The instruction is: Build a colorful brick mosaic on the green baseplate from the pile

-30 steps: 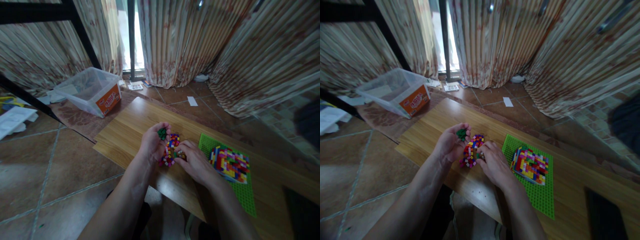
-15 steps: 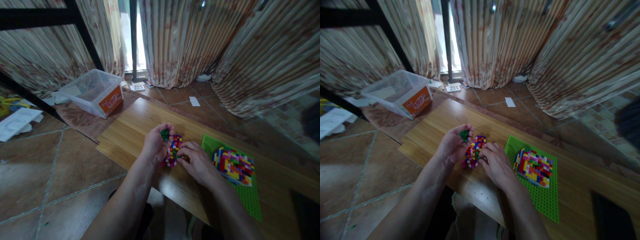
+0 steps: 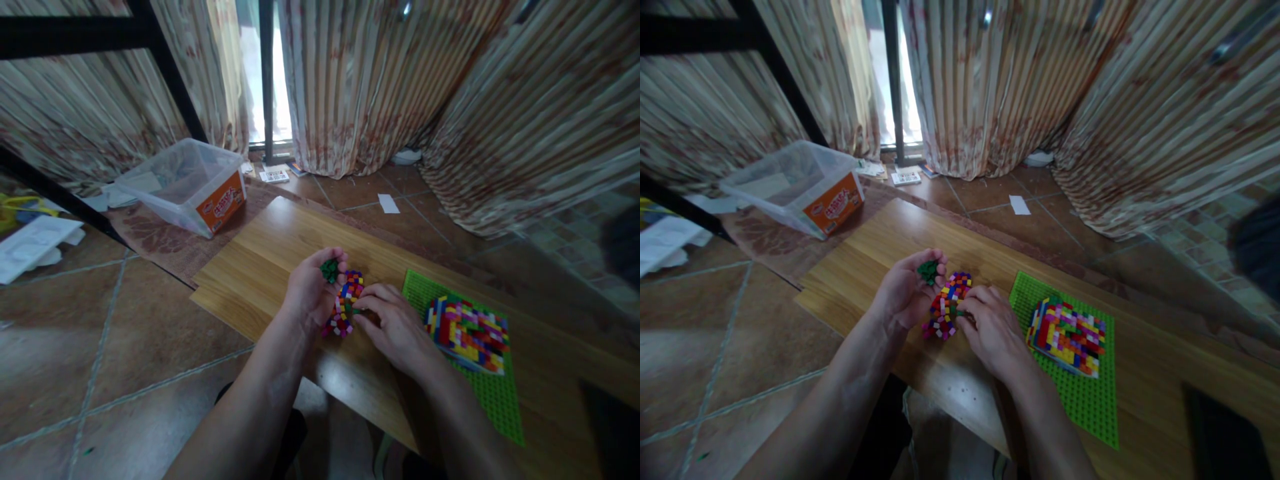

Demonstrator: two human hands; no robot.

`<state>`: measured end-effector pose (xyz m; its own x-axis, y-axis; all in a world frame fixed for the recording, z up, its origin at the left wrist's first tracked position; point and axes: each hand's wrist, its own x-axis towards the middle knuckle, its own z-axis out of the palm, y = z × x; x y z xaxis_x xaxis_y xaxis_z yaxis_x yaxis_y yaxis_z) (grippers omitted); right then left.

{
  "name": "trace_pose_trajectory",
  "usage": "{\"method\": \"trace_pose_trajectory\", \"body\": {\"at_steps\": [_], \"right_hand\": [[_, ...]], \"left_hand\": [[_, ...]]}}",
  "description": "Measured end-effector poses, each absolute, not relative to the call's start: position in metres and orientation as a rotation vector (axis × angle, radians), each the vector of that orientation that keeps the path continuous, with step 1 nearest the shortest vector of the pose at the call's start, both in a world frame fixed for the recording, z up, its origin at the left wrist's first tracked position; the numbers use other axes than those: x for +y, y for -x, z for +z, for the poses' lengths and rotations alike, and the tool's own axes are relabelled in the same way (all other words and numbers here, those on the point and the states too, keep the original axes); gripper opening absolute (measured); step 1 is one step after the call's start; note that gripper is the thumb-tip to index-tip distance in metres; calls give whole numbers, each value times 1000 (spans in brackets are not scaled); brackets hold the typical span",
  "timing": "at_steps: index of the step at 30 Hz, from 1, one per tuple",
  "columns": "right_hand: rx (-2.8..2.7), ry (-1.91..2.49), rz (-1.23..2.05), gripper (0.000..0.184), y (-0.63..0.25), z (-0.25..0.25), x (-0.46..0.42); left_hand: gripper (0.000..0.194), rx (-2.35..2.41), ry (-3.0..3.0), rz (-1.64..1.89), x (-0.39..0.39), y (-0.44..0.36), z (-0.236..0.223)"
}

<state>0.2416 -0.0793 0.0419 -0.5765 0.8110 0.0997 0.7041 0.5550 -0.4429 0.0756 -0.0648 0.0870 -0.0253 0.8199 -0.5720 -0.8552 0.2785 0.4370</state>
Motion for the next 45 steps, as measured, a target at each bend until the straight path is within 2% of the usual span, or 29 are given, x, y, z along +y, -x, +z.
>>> {"method": "trace_pose_trajectory", "body": {"at_steps": [22, 29, 40, 45], "right_hand": [[-2583, 1255, 249, 5, -226, 28, -78], [-2472, 1265, 264, 2, -229, 32, -81], [-2227, 1217, 292, 7, -236, 52, -79], [-2102, 1166, 289, 15, -229, 67, -84]], "left_hand": [[17, 878, 25, 1349, -65, -70, 85], [16, 907, -1, 1349, -64, -72, 82], [26, 1014, -63, 1269, -66, -83, 82], [32, 920, -7, 1100, -71, -93, 82]]}}
